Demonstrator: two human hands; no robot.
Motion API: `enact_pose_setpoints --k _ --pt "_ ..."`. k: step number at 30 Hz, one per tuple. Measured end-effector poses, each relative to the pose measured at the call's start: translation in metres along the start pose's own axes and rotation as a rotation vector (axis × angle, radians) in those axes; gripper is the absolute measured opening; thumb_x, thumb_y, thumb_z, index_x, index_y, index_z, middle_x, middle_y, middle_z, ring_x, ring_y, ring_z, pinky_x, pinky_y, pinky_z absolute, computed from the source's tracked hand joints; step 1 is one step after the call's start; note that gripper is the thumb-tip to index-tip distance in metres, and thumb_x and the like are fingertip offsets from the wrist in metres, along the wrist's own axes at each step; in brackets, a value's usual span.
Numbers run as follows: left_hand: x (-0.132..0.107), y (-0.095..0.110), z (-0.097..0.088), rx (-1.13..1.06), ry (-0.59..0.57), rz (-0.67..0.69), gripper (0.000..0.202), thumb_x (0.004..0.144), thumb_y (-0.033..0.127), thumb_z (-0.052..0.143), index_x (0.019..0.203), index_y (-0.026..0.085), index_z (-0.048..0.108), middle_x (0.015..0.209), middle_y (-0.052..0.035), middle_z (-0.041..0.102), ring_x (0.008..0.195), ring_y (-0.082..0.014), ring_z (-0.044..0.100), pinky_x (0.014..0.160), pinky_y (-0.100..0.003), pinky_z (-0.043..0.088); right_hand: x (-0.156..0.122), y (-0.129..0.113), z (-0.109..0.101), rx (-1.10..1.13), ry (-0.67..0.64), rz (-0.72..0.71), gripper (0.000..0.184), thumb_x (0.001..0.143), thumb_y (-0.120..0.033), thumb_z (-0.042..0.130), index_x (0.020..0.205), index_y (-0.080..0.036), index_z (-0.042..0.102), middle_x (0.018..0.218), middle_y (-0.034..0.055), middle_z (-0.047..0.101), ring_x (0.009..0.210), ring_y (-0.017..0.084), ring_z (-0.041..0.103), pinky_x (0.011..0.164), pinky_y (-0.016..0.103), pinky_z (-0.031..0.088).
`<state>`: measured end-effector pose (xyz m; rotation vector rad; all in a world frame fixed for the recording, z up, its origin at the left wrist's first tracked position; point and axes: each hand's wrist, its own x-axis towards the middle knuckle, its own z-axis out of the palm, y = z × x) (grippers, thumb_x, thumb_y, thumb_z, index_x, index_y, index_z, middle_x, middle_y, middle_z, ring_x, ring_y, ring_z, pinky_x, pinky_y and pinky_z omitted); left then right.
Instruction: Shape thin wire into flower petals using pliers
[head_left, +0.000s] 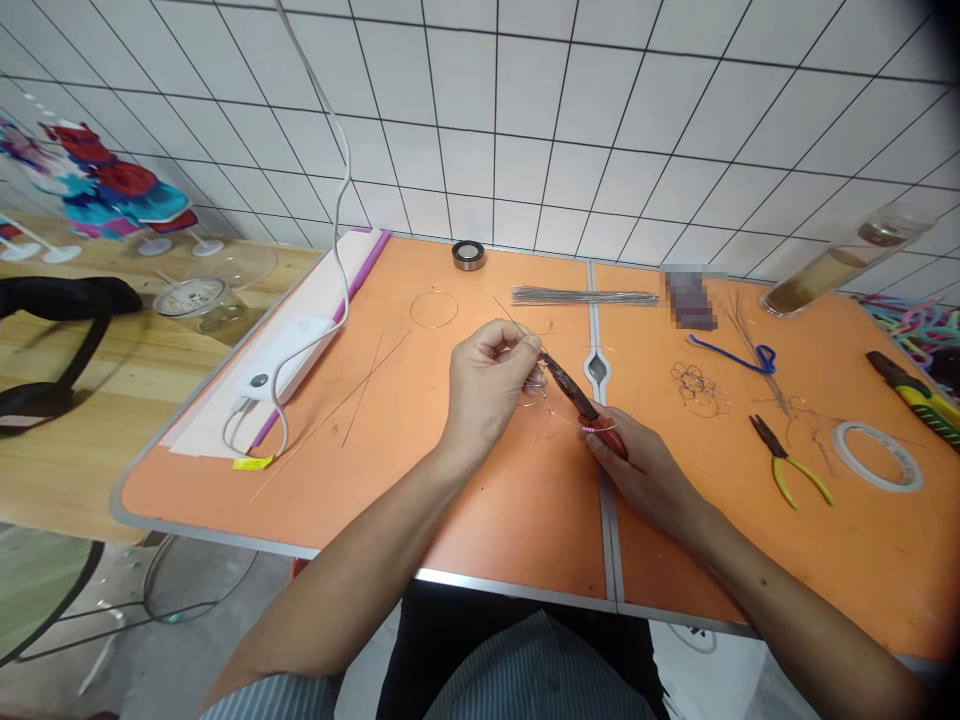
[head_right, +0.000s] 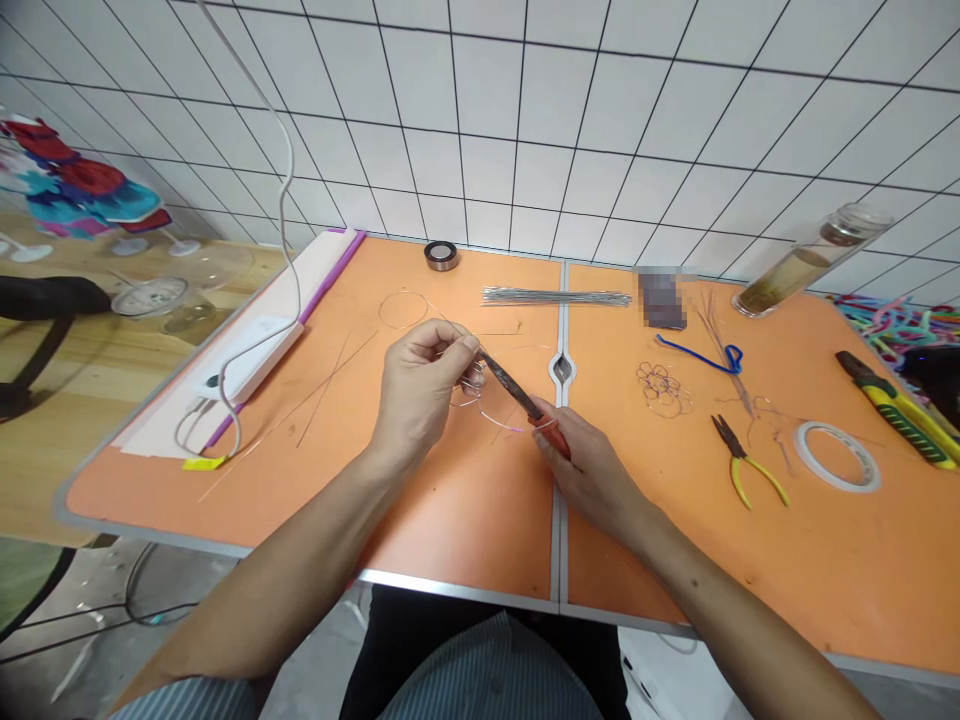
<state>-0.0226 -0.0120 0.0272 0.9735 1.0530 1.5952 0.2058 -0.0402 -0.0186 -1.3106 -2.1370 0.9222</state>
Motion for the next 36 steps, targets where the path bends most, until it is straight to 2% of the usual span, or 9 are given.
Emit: enact_pose_setpoints --k 6,12,17,19,25,28,31,36 --pt "-0.0001 -0.0003 0.0002 0.005 0.003 -0.004 0.016 0.088 0.024 0.076 0.074 0.019 0.067 0.063 0.0015 0.065 0.052 -0.0101 0.061 0.048 -0.021 0.053 -0.0002 0.0008 0.0002 0.020 -0.007 -0.009 0.027 0.115 -0.043 0.048 0.108 -0.024 0.065 0.106 0.0046 0.073 0.094 0.024 0.066 0.083 0.034 0.049" --pt "0.0001 -0.0005 0.0000 0.004 -0.004 0.010 0.017 0.087 0.024 0.076 0.074 0.019 0.067 0.063 0.0018 0.065 0.052 -0.0103 0.061 0.048 -0.021 0.054 -0.0017 0.0004 -0.0003 0.065 -0.021 -0.007 0.029 0.115 -0.045 0.049 0.100 -0.024 0.062 0.111 0.0045 0.073 0.097 0.023 0.066 0.083 0.033 0.048" --pt "0.0000 -0.0007 -0.0002 0.001 -0.013 0.015 0.017 0.087 0.024 0.076 0.074 0.019 0.067 0.063 0.0022 0.064 0.052 -0.0105 0.061 0.048 -0.021 0.054 -0.0030 0.0004 -0.0007 0.087 -0.042 0.013 0.032 0.115 -0.047 0.048 0.125 -0.025 0.067 0.109 0.0037 0.072 0.097 0.023 0.064 0.087 0.034 0.048" --pt "-0.0002 -0.0012 -0.0006 0.002 -0.017 0.016 0.017 0.088 0.025 0.076 0.074 0.019 0.066 0.062 0.0024 0.063 0.052 -0.0103 0.061 0.049 -0.021 0.054 -0.0037 0.0006 -0.0009 0.095 -0.050 0.018 0.034 0.115 -0.049 0.048 0.129 -0.025 0.067 0.105 0.0032 0.071 0.094 0.023 0.063 0.085 0.033 0.048" --pt "-0.0005 -0.0019 -0.0010 -0.005 -0.028 0.018 0.017 0.089 0.024 0.075 0.074 0.019 0.067 0.064 0.0021 0.064 0.053 -0.0100 0.060 0.049 -0.022 0.054 -0.0050 -0.0009 -0.0005 0.094 -0.033 0.036 0.036 0.113 -0.054 0.049 0.114 -0.024 0.068 0.086 0.0004 0.060 0.080 0.021 0.053 0.074 0.032 0.043" --pt "-0.0009 -0.0018 -0.0006 -0.006 -0.036 0.021 0.018 0.089 0.023 0.075 0.075 0.019 0.067 0.064 0.0019 0.064 0.053 -0.0101 0.060 0.050 -0.022 0.053 -0.0059 -0.0015 -0.0001 0.105 -0.039 0.055 0.037 0.113 -0.055 0.049 0.118 -0.024 0.068 0.083 -0.0011 0.054 0.076 0.020 0.048 0.072 0.031 0.041" --pt "-0.0011 -0.0019 -0.0003 -0.006 -0.044 0.025 0.018 0.090 0.024 0.076 0.075 0.019 0.067 0.064 0.0017 0.064 0.053 -0.0100 0.060 0.050 -0.022 0.053 -0.0066 -0.0008 0.0004 0.112 -0.033 0.060 0.037 0.113 -0.055 0.049 0.119 -0.023 0.067 0.083 -0.0014 0.053 0.077 0.019 0.048 0.072 0.031 0.041" --pt "-0.0010 -0.0014 -0.0005 -0.008 -0.049 0.021 0.019 0.091 0.026 0.077 0.076 0.019 0.067 0.064 0.0017 0.065 0.054 -0.0096 0.061 0.051 -0.020 0.053 -0.0044 0.0025 0.0008 0.130 -0.029 0.044 0.037 0.112 -0.055 0.051 0.100 -0.023 0.065 0.089 0.0014 0.063 0.081 0.020 0.055 0.074 0.032 0.046"
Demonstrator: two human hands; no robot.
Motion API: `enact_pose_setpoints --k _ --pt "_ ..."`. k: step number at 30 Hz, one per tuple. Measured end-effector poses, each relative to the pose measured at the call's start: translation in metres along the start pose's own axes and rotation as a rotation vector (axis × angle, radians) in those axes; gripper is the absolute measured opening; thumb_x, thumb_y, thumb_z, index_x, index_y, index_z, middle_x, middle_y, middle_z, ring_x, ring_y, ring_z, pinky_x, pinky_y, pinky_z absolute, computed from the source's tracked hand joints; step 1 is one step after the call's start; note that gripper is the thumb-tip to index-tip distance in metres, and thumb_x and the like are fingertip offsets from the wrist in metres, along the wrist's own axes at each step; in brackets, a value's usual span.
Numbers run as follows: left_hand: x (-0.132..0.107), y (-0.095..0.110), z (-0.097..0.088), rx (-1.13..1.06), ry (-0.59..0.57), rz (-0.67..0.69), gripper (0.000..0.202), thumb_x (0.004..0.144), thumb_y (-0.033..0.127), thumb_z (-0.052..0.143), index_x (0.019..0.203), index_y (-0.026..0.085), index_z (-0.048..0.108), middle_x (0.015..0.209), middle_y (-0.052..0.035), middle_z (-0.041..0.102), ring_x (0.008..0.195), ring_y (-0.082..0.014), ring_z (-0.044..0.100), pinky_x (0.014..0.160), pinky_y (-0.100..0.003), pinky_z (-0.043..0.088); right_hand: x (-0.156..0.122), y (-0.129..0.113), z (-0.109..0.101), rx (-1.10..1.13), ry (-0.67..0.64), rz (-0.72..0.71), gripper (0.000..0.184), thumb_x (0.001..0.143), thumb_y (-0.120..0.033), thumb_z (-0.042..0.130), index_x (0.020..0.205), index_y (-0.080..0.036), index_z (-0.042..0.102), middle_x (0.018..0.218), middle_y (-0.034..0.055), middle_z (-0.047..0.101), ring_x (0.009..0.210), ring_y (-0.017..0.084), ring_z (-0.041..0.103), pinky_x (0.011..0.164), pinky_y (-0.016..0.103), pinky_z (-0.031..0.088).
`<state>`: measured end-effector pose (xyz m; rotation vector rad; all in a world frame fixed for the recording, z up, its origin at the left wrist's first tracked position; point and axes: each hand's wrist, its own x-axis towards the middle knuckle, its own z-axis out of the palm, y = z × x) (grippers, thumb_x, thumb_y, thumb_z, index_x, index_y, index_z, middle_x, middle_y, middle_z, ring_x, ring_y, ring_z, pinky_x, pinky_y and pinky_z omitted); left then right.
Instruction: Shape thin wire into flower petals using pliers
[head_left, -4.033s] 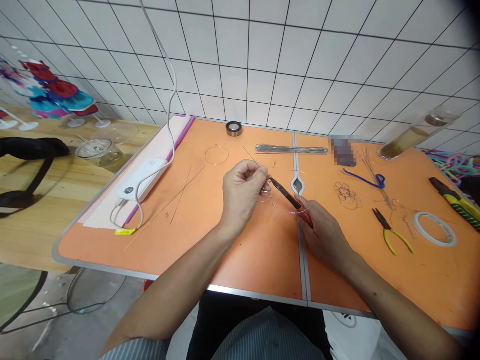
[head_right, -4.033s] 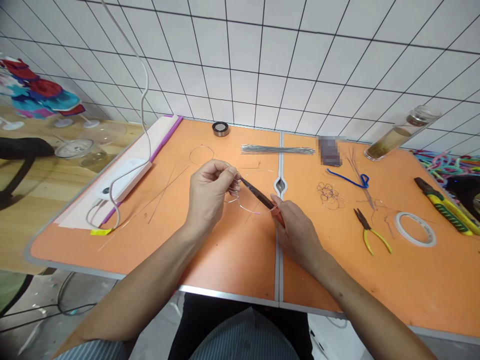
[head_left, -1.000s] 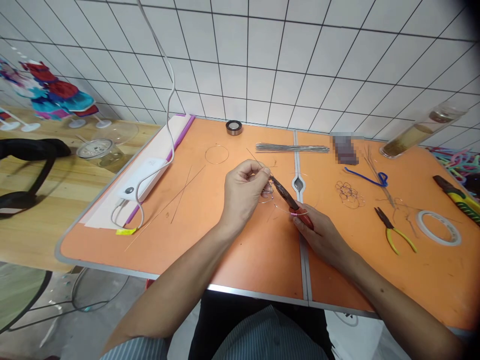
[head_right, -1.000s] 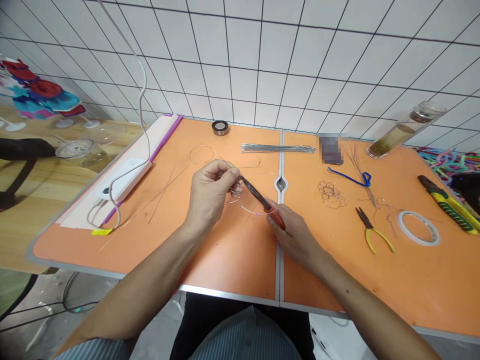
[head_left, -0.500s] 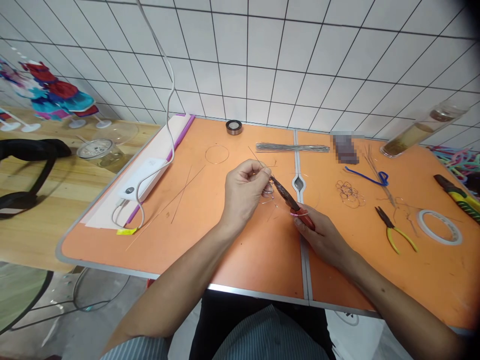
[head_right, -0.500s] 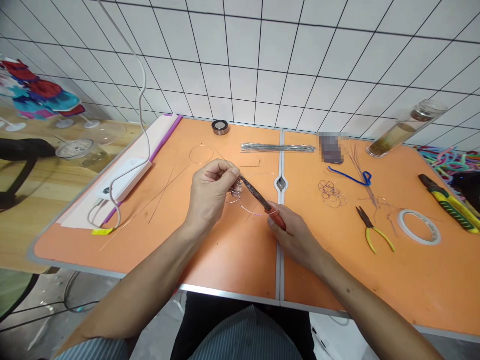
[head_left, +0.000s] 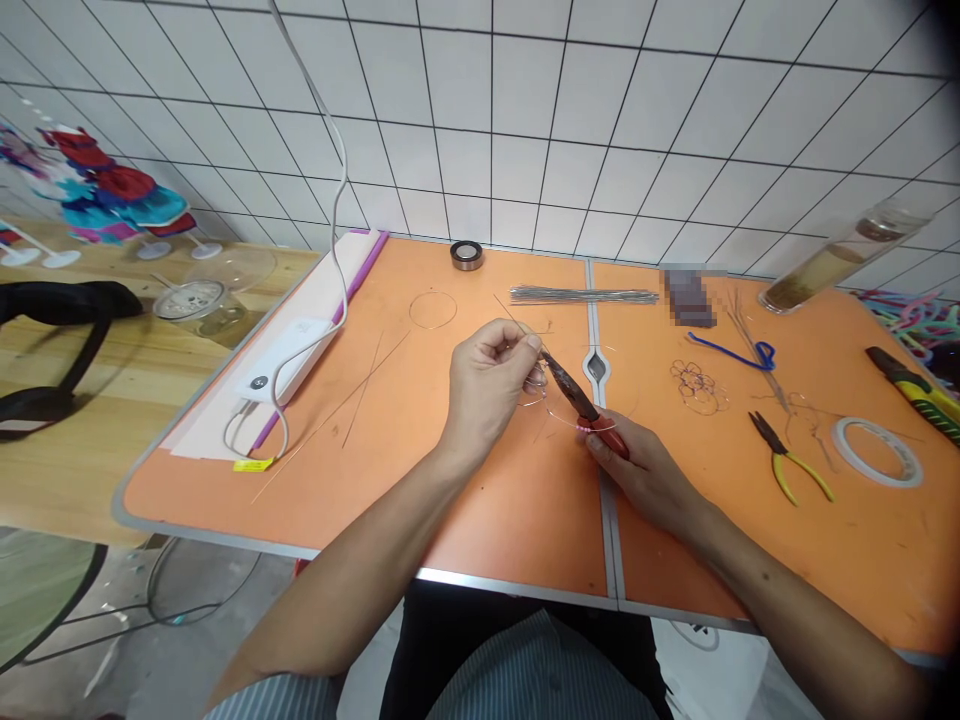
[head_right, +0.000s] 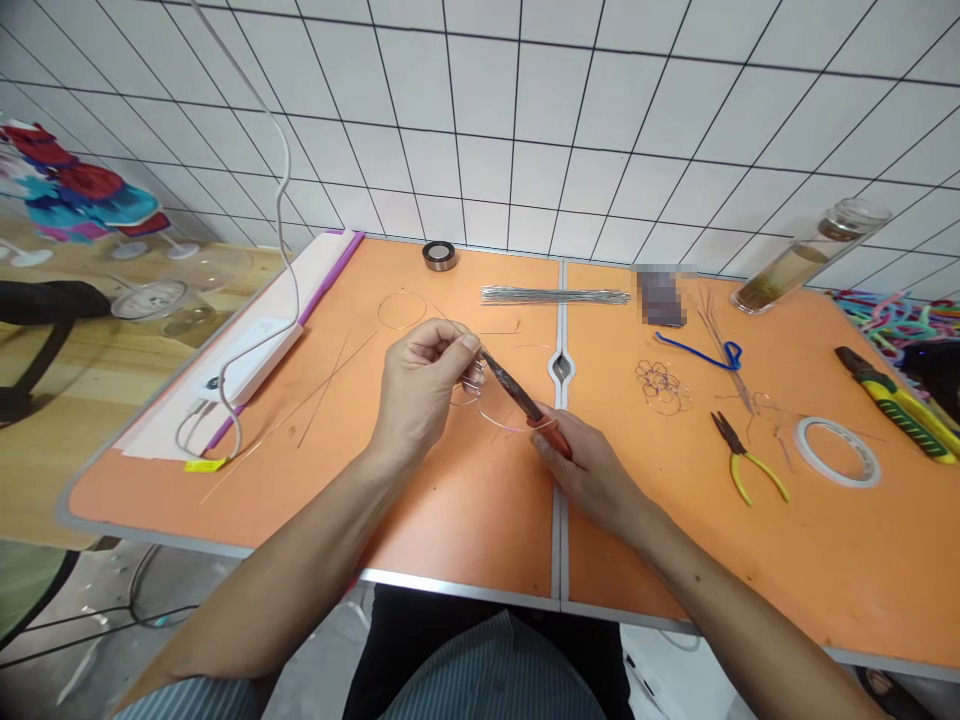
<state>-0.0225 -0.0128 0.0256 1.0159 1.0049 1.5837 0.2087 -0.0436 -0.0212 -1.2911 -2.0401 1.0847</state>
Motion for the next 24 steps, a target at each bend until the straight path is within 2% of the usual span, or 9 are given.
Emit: enact_pose_setpoints --k 4,18,24 --pt "0.000 0.001 0.000 0.002 0.003 0.009 0.018 0.092 0.026 0.076 0.077 0.019 0.068 0.064 0.0018 0.065 0.055 -0.0091 0.061 0.052 -0.019 0.053 0.000 0.004 -0.001 0.038 -0.033 0.013 0.040 0.112 -0.057 0.052 0.107 -0.022 0.070 0.097 0.0041 0.071 0.087 0.022 0.062 0.076 0.032 0.049" --pt "0.000 0.003 0.000 -0.006 0.037 0.007 0.017 0.092 0.026 0.075 0.078 0.019 0.068 0.075 -0.0004 0.071 0.056 -0.0077 0.061 0.051 -0.019 0.052 -0.002 0.011 -0.001 0.148 -0.080 0.049 0.039 0.111 -0.056 0.055 0.118 -0.022 0.072 0.113 0.0064 0.075 0.101 0.024 0.068 0.086 0.033 0.052" --pt "0.000 0.003 -0.001 -0.031 0.049 -0.008 0.016 0.090 0.023 0.075 0.077 0.018 0.067 0.074 0.0003 0.070 0.053 -0.0077 0.060 0.048 -0.020 0.051 -0.003 0.010 -0.002 0.087 -0.067 0.036 0.040 0.112 -0.056 0.054 0.114 -0.021 0.072 0.104 0.0058 0.075 0.090 0.022 0.066 0.078 0.031 0.051"
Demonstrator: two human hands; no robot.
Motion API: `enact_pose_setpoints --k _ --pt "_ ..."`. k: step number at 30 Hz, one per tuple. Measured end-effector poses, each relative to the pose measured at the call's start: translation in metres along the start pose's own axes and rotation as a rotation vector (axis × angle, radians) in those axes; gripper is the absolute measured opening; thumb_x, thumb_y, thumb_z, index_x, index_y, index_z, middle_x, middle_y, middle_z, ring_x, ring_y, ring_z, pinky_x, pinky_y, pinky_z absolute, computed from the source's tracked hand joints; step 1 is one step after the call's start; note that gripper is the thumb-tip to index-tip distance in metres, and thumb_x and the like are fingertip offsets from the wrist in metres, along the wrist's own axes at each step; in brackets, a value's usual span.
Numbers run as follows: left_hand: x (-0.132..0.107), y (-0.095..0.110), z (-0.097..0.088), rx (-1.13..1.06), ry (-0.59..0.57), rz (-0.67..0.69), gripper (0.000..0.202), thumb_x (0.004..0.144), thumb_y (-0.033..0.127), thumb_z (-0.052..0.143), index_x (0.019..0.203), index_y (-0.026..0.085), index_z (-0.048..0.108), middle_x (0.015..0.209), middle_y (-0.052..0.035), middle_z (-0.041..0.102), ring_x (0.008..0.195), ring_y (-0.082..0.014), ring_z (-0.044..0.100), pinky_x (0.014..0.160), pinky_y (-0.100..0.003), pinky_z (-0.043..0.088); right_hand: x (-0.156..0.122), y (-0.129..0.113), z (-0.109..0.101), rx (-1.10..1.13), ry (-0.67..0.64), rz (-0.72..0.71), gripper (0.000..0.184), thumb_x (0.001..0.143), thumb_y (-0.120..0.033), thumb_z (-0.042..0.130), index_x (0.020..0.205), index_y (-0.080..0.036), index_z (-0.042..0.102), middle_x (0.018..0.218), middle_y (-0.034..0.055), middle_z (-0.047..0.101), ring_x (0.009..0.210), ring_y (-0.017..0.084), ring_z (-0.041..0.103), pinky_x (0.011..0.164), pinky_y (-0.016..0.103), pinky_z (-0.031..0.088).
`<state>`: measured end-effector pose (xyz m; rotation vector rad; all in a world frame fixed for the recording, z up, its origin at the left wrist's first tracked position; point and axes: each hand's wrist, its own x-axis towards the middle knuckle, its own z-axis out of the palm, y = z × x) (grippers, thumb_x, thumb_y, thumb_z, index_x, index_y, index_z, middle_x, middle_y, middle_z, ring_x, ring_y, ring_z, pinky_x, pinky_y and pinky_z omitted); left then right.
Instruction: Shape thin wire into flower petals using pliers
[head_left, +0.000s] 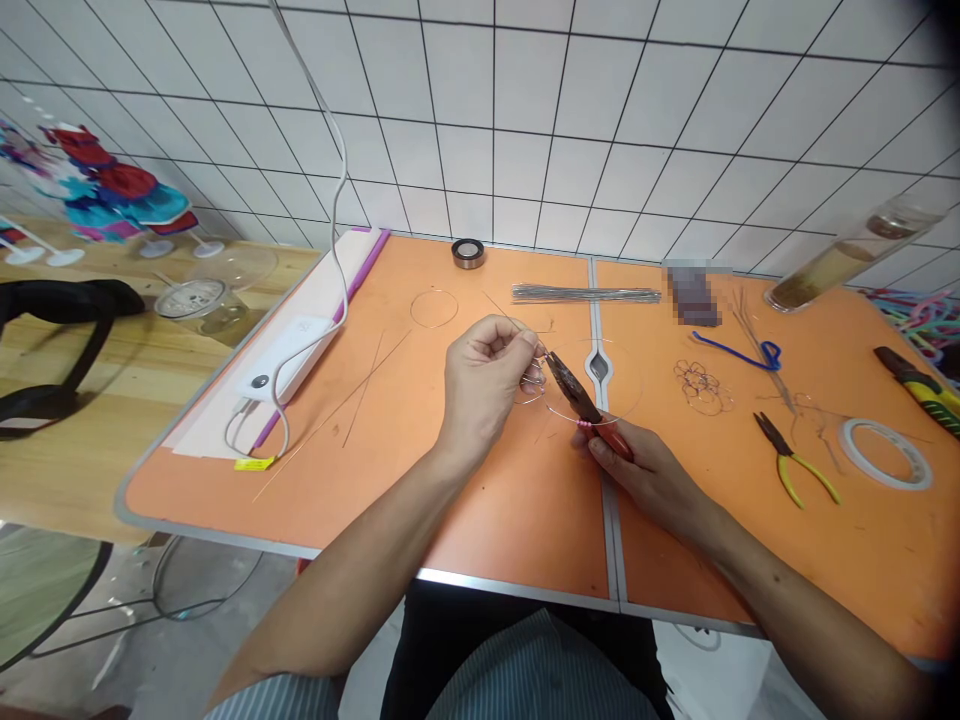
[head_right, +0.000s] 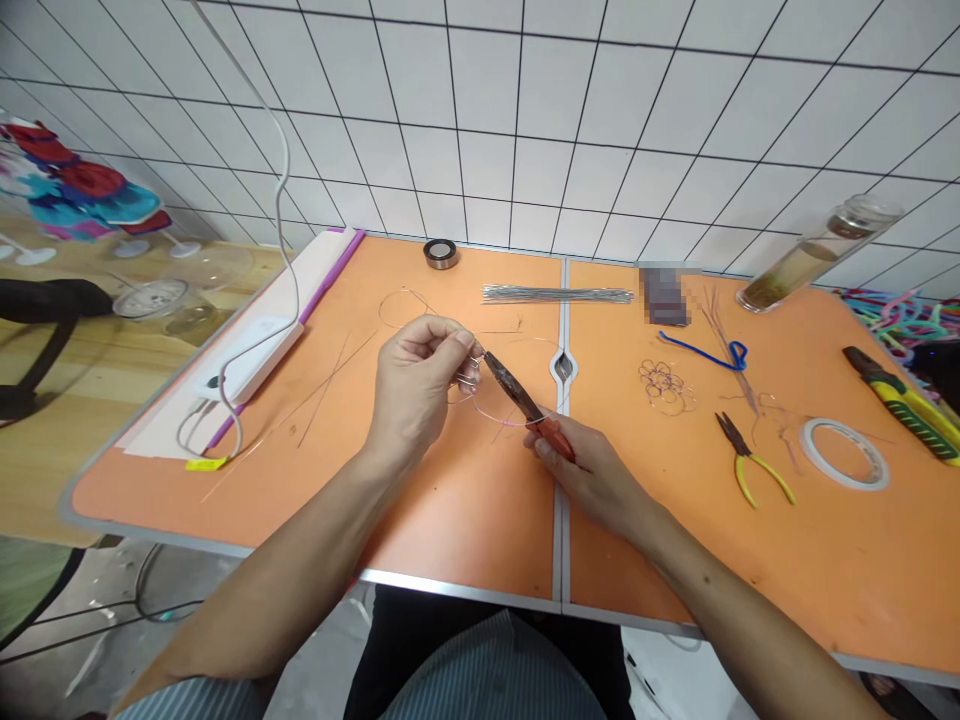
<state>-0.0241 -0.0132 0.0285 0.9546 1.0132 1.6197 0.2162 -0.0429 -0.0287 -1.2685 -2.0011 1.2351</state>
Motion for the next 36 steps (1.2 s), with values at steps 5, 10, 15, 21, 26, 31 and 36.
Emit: enact_pose_setpoints --k 5,10,15,21,26,31,36 --pt "0.000 0.000 0.000 0.002 -0.005 -0.005 0.016 0.090 0.023 0.074 0.077 0.019 0.067 0.074 0.0003 0.069 0.053 -0.0080 0.060 0.048 -0.020 0.051 0.001 -0.003 0.000 -0.051 0.024 -0.021 0.040 0.111 -0.056 0.053 0.110 -0.022 0.073 0.099 0.0055 0.074 0.086 0.022 0.064 0.075 0.031 0.050" --pt "0.001 -0.002 -0.001 0.014 -0.011 -0.001 0.017 0.090 0.023 0.075 0.076 0.019 0.067 0.070 0.0009 0.068 0.053 -0.0083 0.060 0.048 -0.020 0.051 0.002 -0.007 0.001 -0.083 0.044 -0.025 0.042 0.110 -0.060 0.053 0.106 -0.023 0.072 0.092 0.0041 0.072 0.081 0.022 0.062 0.072 0.032 0.050" --pt "0.001 -0.003 -0.001 0.010 -0.022 0.011 0.017 0.091 0.025 0.075 0.077 0.020 0.067 0.071 0.0006 0.069 0.054 -0.0086 0.060 0.049 -0.020 0.051 0.002 -0.008 0.000 -0.070 0.034 -0.011 0.043 0.109 -0.061 0.054 0.102 -0.023 0.071 0.091 0.0045 0.071 0.082 0.022 0.062 0.073 0.033 0.051" --pt "0.001 -0.003 -0.001 -0.001 -0.029 0.004 0.017 0.091 0.024 0.075 0.077 0.020 0.067 0.070 0.0010 0.068 0.054 -0.0084 0.060 0.049 -0.020 0.051 0.003 -0.008 -0.002 -0.016 -0.003 -0.001 0.041 0.110 -0.059 0.054 0.101 -0.022 0.069 0.096 0.0046 0.069 0.086 0.021 0.061 0.076 0.032 0.049" --pt "0.002 -0.003 -0.001 0.000 -0.030 0.003 0.018 0.090 0.026 0.077 0.077 0.020 0.066 0.070 0.0011 0.067 0.053 -0.0084 0.059 0.048 -0.020 0.051 0.004 -0.010 -0.003 0.027 -0.042 0.001 0.040 0.112 -0.058 0.052 0.099 -0.022 0.064 0.090 0.0019 0.061 0.083 0.019 0.054 0.075 0.030 0.045" --pt "0.002 -0.004 -0.001 0.003 -0.033 0.005 0.018 0.090 0.026 0.077 0.076 0.020 0.067 0.068 0.0007 0.068 0.052 -0.0086 0.059 0.048 -0.020 0.050 0.003 -0.011 -0.003 0.041 -0.035 0.016 0.042 0.111 -0.060 0.052 0.098 -0.022 0.063 0.087 0.0011 0.058 0.079 0.019 0.051 0.072 0.031 0.042" --pt "0.001 -0.003 0.000 -0.007 -0.025 0.003 0.017 0.091 0.022 0.075 0.077 0.019 0.067 0.070 0.0000 0.069 0.053 -0.0084 0.059 0.048 -0.020 0.050 0.002 -0.011 -0.002 0.032 -0.015 0.009 0.043 0.110 -0.061 0.052 0.094 -0.022 0.062 0.086 0.0017 0.060 0.078 0.019 0.052 0.071 0.031 0.045"
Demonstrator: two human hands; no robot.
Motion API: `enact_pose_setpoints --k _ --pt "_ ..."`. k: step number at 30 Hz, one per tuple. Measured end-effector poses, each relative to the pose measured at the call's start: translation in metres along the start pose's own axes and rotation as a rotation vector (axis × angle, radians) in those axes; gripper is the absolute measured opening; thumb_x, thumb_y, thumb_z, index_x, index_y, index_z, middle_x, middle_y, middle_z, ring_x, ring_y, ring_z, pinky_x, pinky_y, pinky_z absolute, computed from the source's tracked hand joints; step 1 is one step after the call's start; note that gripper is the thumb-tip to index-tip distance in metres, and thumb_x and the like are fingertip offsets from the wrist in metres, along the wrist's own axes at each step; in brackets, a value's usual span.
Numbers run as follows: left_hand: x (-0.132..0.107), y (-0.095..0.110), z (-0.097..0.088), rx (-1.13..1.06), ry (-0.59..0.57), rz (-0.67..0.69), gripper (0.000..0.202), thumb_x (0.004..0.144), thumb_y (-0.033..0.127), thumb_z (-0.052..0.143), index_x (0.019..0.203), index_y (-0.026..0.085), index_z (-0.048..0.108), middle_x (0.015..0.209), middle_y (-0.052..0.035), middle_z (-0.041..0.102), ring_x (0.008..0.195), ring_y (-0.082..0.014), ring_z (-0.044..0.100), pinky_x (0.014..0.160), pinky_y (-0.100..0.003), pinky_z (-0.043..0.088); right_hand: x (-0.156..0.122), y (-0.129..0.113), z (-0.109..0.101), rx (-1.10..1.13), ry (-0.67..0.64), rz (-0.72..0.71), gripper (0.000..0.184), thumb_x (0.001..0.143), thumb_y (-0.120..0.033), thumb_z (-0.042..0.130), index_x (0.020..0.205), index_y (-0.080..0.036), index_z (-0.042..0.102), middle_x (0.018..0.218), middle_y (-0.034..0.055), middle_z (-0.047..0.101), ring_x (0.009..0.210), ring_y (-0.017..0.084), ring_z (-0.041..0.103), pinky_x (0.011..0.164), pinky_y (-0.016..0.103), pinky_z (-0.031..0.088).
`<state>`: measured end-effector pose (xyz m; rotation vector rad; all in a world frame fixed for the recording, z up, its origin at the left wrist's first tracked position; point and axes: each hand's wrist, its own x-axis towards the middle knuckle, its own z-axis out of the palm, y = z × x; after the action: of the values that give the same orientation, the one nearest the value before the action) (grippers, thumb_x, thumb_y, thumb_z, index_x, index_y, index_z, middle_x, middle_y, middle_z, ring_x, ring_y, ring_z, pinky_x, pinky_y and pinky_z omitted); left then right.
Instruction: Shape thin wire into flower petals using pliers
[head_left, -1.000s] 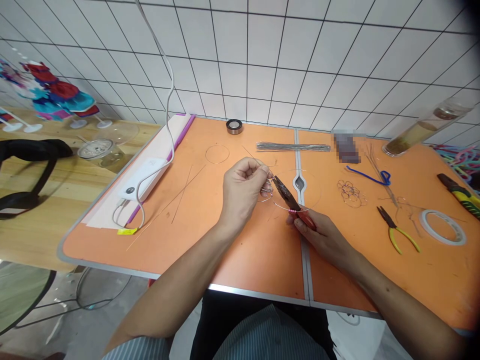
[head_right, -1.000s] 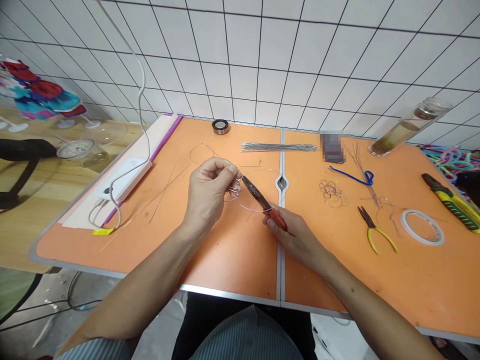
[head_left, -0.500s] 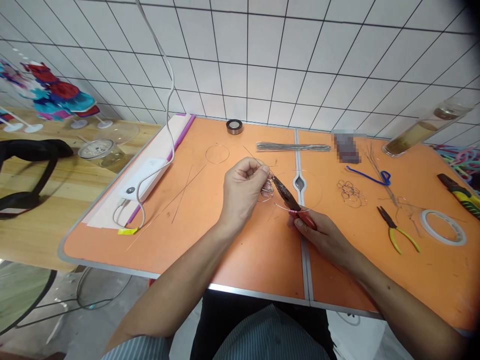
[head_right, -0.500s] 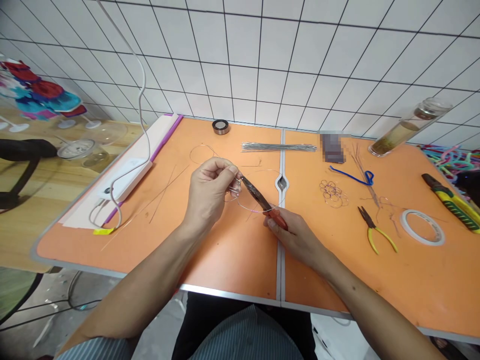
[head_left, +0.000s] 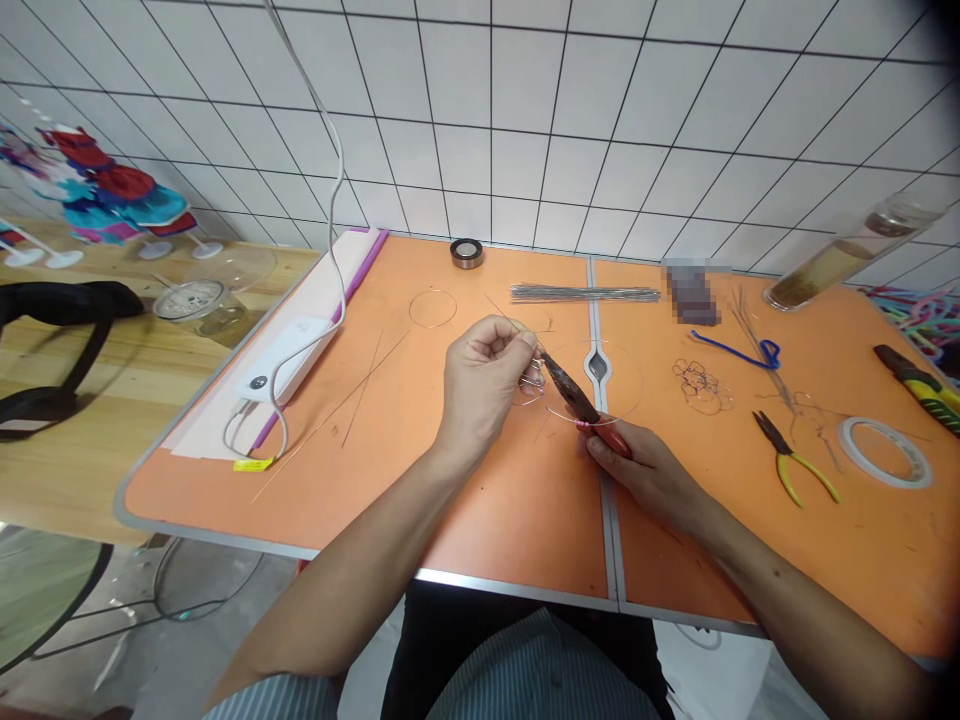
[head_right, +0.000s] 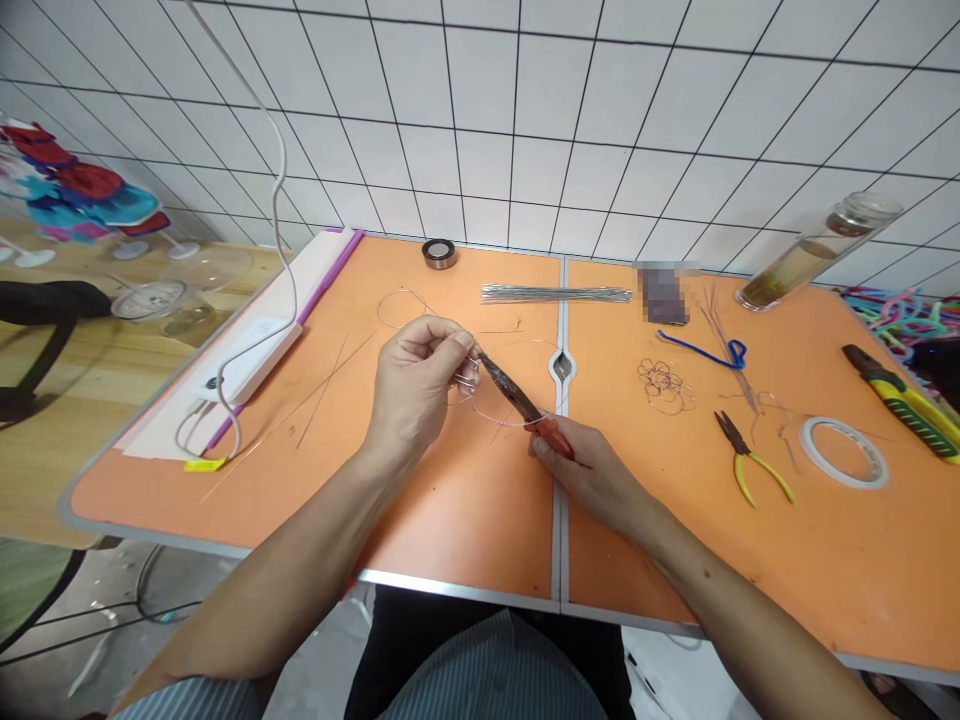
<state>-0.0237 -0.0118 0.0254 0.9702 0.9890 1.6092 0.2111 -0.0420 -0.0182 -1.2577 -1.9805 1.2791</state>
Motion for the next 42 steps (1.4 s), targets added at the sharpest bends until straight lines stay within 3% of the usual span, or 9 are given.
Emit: enact_pose_setpoints --k 6,10,13,17,20,23,29,33,42 --pt "0.001 0.002 -0.001 0.003 0.007 0.014 0.017 0.092 0.025 0.076 0.078 0.019 0.067 0.077 -0.0006 0.072 0.055 -0.0081 0.060 0.050 -0.021 0.051 0.000 0.001 0.004 -0.147 0.062 -0.064 0.035 0.112 -0.053 0.051 0.111 -0.024 0.072 0.103 0.0072 0.076 0.092 0.026 0.071 0.081 0.037 0.057" --pt "0.000 0.004 -0.002 -0.001 -0.015 0.028 0.017 0.094 0.025 0.076 0.080 0.019 0.068 0.079 -0.0006 0.072 0.056 -0.0082 0.061 0.052 -0.021 0.052 0.002 0.006 0.006 -0.284 0.159 -0.131 0.041 0.114 -0.042 0.045 0.144 -0.022 0.065 0.126 0.0147 0.076 0.121 0.032 0.073 0.101 0.046 0.057" --pt "-0.001 0.004 -0.002 -0.011 -0.054 0.045 0.018 0.096 0.029 0.077 0.082 0.019 0.068 0.081 -0.0007 0.072 0.059 -0.0084 0.062 0.054 -0.021 0.053 0.003 0.010 0.006 -0.401 0.232 -0.144 0.052 0.113 -0.037 0.043 0.159 -0.015 0.054 0.122 0.0190 0.076 0.117 0.035 0.074 0.095 0.047 0.059" --pt "-0.001 0.002 -0.004 -0.019 -0.081 0.069 0.020 0.096 0.033 0.079 0.085 0.020 0.069 0.082 -0.0006 0.072 0.061 -0.0086 0.063 0.054 -0.020 0.054 0.002 0.009 0.005 -0.424 0.288 -0.134 0.047 0.112 -0.034 0.044 0.153 -0.019 0.059 0.110 0.0146 0.076 0.104 0.032 0.075 0.086 0.044 0.058" --pt "-0.001 0.000 -0.004 -0.021 -0.084 0.065 0.019 0.097 0.032 0.079 0.085 0.020 0.069 0.081 -0.0003 0.072 0.060 -0.0084 0.063 0.053 -0.019 0.053 0.003 0.006 0.002 -0.287 0.267 -0.037 0.037 0.111 -0.038 0.048 0.138 -0.023 0.068 0.102 0.0093 0.074 0.099 0.029 0.072 0.086 0.042 0.056" --pt "-0.003 -0.003 -0.001 -0.015 -0.104 0.040 0.020 0.096 0.032 0.079 0.084 0.020 0.069 0.081 -0.0006 0.073 0.060 -0.0085 0.063 0.052 -0.019 0.052 0.005 0.001 -0.001 0.047 0.257 0.101 0.033 0.106 -0.047 0.060 0.128 -0.024 0.068 0.091 0.0032 0.066 0.081 0.023 0.065 0.077 0.038 0.055" --pt "-0.013 -0.019 0.008 -0.021 -0.155 -0.021 0.021 0.095 0.034 0.082 0.085 0.020 0.070 0.081 -0.0005 0.073 0.061 -0.0089 0.063 0.054 -0.019 0.054 0.010 -0.019 0.000 0.635 0.278 0.136 0.062 0.078 -0.050 0.095 0.124 -0.025 0.062 0.110 0.0029 0.068 0.070 0.013 0.059 0.056 0.028 0.047" --pt "-0.020 -0.031 0.014 -0.003 -0.175 -0.084 0.023 0.093 0.037 0.084 0.085 0.020 0.071 0.082 0.0002 0.071 0.062 -0.0088 0.064 0.056 -0.020 0.055 0.012 -0.027 0.002 0.748 0.326 0.114 0.069 0.072 -0.049 0.099 0.121 -0.024 0.058 0.105 0.0022 0.071 0.062 0.012 0.060 0.051 0.028 0.047" --pt "-0.034 -0.047 0.024 0.049 -0.251 -0.165 0.026 0.092 0.042 0.086 0.087 0.021 0.072 0.084 0.0006 0.070 0.065 -0.0096 0.066 0.057 -0.021 0.054 0.012 -0.020 0.004 0.744 0.369 0.025 0.059 0.078 -0.046 0.095 0.119 -0.024 0.058 0.092 -0.0023 0.068 0.061 0.012 0.059 0.049 0.026 0.045"
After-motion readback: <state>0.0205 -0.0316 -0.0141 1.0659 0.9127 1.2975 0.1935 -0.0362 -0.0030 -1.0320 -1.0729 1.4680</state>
